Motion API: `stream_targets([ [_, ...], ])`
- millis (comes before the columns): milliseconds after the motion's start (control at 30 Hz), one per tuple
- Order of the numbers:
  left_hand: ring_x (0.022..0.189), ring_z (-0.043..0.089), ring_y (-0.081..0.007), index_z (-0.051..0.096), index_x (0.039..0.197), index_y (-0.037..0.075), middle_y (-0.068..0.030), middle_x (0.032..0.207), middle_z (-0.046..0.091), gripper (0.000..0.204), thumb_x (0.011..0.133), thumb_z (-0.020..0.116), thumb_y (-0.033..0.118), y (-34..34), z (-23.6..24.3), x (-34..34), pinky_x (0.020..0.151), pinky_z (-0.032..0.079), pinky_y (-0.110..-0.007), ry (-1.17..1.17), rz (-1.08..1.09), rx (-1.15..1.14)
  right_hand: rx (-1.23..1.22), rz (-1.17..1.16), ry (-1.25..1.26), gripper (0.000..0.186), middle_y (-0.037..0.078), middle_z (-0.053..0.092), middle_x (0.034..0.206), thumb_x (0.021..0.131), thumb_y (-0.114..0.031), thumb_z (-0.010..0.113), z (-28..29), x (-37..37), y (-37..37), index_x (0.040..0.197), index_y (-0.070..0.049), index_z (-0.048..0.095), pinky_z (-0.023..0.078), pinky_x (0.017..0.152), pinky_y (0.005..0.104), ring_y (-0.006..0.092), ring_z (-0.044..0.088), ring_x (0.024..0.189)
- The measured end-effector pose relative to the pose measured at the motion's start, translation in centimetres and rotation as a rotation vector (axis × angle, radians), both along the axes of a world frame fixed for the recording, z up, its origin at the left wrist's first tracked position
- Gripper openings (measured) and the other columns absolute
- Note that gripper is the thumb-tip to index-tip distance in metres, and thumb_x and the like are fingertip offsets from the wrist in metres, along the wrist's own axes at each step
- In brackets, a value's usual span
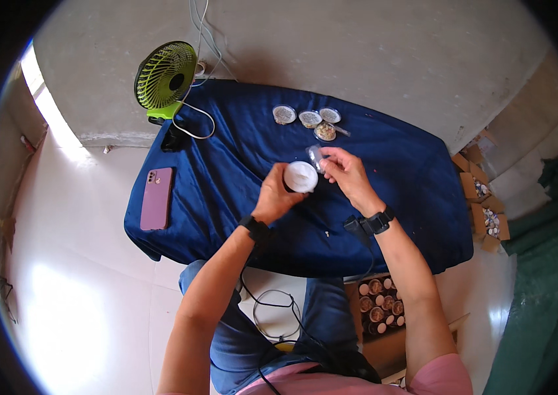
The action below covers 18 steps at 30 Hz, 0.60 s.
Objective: Checking individual cups of packaged food and emptying a large shipping box onto a table for sorting.
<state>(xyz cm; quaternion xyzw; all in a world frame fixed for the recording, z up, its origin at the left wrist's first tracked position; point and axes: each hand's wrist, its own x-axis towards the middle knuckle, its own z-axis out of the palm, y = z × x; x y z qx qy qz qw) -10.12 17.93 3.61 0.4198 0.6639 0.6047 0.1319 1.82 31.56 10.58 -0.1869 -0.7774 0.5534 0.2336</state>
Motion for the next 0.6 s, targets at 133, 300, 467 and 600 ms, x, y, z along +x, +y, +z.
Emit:
stream_targets([
  [133,0.098,0.059,-0.0255,0.050,0.109,0.002,-0.0146,0.104,0.060,0.061,0.059,0.084,0.012,0.5,-0.2,2.8,0.087,0.047,-0.034,-0.001,-0.049,-0.069,0.210,0.085,-0.108,0.020,0.001,0.062,0.083,0.087,-0.012,0.062,-1.5,1.5,-0.1,0.103,0.000,0.064,0.045,0.061,0.0226,0.0059,0.054,0.068],
  [300,0.103,0.057,-0.0280,0.047,0.118,0.001,-0.0148,0.109,0.058,0.067,0.062,0.082,0.012,0.5,-1.0,2.8,0.090,0.046,-0.034,0.033,-0.090,-0.076,0.595,-0.044,-0.234,0.017,0.006,0.057,0.077,0.080,-0.015,0.069,-1.7,2.0,-0.7,0.093,-0.004,0.067,0.048,0.062,0.0273,0.0154,0.058,0.063],
  [467,0.110,0.054,-0.0295,0.037,0.134,0.003,-0.0157,0.119,0.052,0.074,0.071,0.074,0.011,0.1,-0.1,3.2,0.096,0.042,-0.033,-0.223,-0.218,0.041,0.559,-0.017,-0.255,0.025,0.008,0.060,0.083,0.079,-0.019,0.070,-1.5,2.0,0.4,0.100,-0.005,0.065,0.048,0.063,0.0295,0.0169,0.059,0.067],
  [600,0.112,0.052,-0.0360,0.045,0.133,0.012,-0.0199,0.125,0.047,0.057,0.080,0.066,0.010,0.2,0.6,3.4,0.096,0.044,-0.037,0.124,-0.136,0.021,0.568,-0.069,-0.025,0.029,0.012,0.061,0.092,0.082,-0.019,0.068,-2.9,-0.1,5.4,0.106,-0.003,0.062,0.049,0.068,0.0321,0.0219,0.061,0.076],
])
